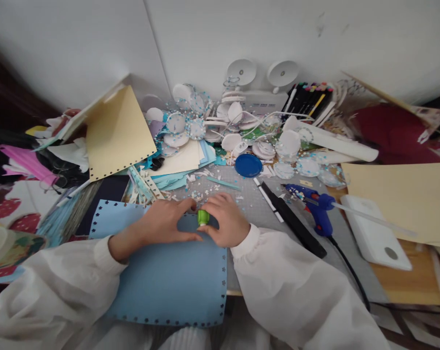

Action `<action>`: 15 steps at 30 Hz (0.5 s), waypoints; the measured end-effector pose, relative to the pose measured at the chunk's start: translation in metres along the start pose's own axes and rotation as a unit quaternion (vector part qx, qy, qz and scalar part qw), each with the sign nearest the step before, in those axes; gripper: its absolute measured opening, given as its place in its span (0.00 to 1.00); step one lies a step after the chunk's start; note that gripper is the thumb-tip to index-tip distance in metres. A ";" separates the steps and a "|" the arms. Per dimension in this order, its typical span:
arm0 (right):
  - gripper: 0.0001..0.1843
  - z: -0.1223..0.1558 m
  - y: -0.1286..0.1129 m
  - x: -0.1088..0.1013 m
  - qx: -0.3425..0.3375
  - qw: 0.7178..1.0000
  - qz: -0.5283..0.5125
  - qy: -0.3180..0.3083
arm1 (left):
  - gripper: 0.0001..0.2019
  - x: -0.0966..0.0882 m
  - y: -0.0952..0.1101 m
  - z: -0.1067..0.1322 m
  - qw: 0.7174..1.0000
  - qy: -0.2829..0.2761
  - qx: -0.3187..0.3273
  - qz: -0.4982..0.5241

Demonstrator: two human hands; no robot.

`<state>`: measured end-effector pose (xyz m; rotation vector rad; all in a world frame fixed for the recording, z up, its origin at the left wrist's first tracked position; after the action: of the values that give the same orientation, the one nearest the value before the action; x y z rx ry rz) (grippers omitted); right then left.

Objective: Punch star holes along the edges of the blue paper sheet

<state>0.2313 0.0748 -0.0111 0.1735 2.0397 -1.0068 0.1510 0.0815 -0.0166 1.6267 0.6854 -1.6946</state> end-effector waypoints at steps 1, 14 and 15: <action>0.11 0.000 -0.001 0.000 0.000 1.000 -0.001 0.001 | 0.36 0.000 0.000 0.000 1.000 -0.001 -0.001 -0.001; 0.06 -0.001 -0.005 0.000 -0.002 1.000 0.014 0.004 | 0.29 -0.007 0.024 -0.012 0.997 0.027 0.059 -0.033; 0.06 -0.001 -0.005 -0.001 -0.002 1.000 0.014 0.007 | 0.29 -0.006 0.025 -0.013 0.997 0.024 0.062 -0.034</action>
<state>0.2294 0.0723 -0.0074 0.2071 2.0453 -0.9872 0.1787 0.0765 -0.0098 1.7529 0.6783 -1.7830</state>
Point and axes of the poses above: each hand's wrist, its own z-axis away from the middle knuckle, its own x-axis out of the palm, y = z × x, the point moved 10 cm from there along -z, towards the middle knuckle, and after that the axes turned 6 degrees about -z, right-handed, at the moved point
